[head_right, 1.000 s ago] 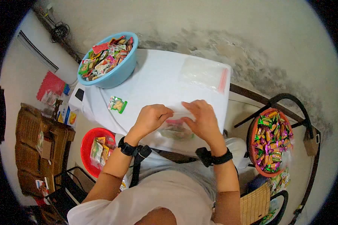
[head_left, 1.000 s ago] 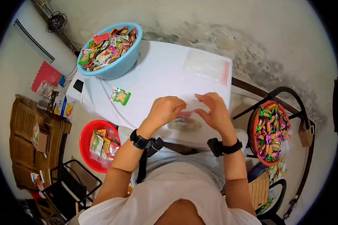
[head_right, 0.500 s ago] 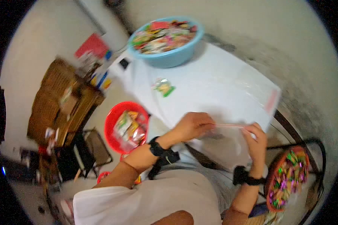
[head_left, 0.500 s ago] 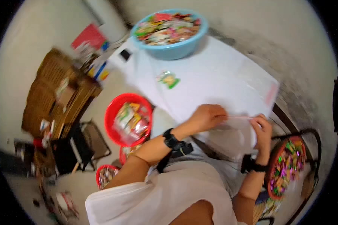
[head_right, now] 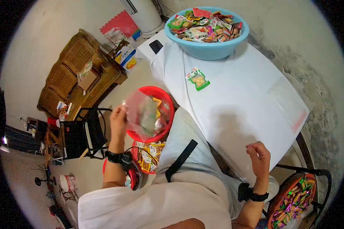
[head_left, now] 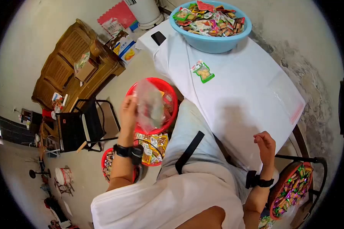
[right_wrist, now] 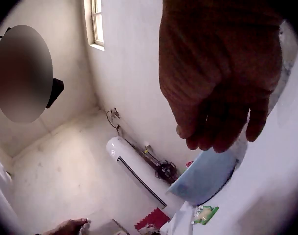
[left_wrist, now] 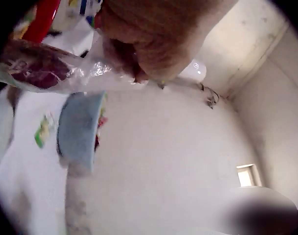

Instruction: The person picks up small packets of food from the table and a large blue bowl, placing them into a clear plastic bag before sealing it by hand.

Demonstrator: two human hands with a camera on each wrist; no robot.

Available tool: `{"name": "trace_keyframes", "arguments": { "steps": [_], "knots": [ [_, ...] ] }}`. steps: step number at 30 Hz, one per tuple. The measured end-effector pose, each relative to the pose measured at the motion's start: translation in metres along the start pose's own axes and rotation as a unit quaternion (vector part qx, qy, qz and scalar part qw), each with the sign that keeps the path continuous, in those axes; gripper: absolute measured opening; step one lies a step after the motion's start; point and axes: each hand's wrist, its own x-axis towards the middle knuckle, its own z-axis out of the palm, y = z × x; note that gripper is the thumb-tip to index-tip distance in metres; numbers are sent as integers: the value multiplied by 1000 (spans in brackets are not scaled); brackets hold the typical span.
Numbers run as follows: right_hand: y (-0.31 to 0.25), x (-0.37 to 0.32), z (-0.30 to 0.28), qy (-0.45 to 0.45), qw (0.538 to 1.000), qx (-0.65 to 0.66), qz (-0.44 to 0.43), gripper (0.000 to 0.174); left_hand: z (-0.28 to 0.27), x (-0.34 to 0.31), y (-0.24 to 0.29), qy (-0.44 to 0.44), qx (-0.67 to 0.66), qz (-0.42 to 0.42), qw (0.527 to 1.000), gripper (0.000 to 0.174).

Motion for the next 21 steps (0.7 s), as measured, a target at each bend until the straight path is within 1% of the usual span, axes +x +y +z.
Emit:
{"name": "trace_keyframes", "arguments": {
  "steps": [1, 3, 4, 5, 6, 7, 9, 10, 12, 13, 14, 16, 17, 18, 19, 20, 21],
  "knots": [
    [-1, 0, 2, 0, 1000, 0, 1, 5, -23, 16, -15, 16, 5, 15, 1000, 13],
    [-5, 2, 9, -15, 999, -10, 34, 10, -64, 51, -39, 57, 147, 16, 987, 17],
    [-5, 4, 11, -16, 999, -10, 35, 10, -83, 69, -53, 58, 147, 14, 987, 17],
    [-5, 6, 13, -21, 999, -7, 40, 10, -100, 87, -67, 47, 230, 81, 969, 18],
    [-4, 9, 15, -26, 999, -3, 45, 10, -110, 101, -73, 36, 309, 147, 939, 18],
    [-3, 12, 17, -28, 999, -5, 46, 10, -114, 110, -69, 36, 309, 144, 939, 18],
    [2, 19, 21, -28, 997, -31, 71, 10, -124, 125, -60, 59, 413, 214, 883, 14],
    [3, 21, 25, -31, 996, -32, 73, 10, -131, 134, -57, 60, 414, 210, 884, 14],
    [4, 27, 33, -38, 996, 0, 76, 6, -143, 147, -52, 69, 467, 322, 821, 11],
    [2, 29, 38, -41, 996, -2, 77, 6, -144, 147, -50, 76, 501, 303, 807, 11],
    [-3, 31, 44, -47, 995, -1, 87, 6, -144, 144, -56, 77, 501, 300, 808, 11],
    [-5, 33, 55, -56, 993, -2, 101, 6, -149, 127, -76, 55, 568, 364, 736, 14],
    [-3, 33, 58, -54, 993, -1, 103, 6, -162, 124, -112, 48, 622, 353, 698, 18],
    [-2, 33, 60, -50, 993, -1, 105, 7, -160, 103, -126, -32, 626, 299, 720, 17],
    [0, 32, 61, -47, 993, -4, 108, 7, -163, 85, -155, -72, 697, 232, 675, 20],
    [1, 31, 61, -58, 992, -20, 108, 7, -164, 68, -179, -142, 666, 201, 704, 23],
    [3, 29, 61, -71, 991, -36, 110, 8, -175, 58, -218, -200, 585, 273, 737, 24]
  ]
}}
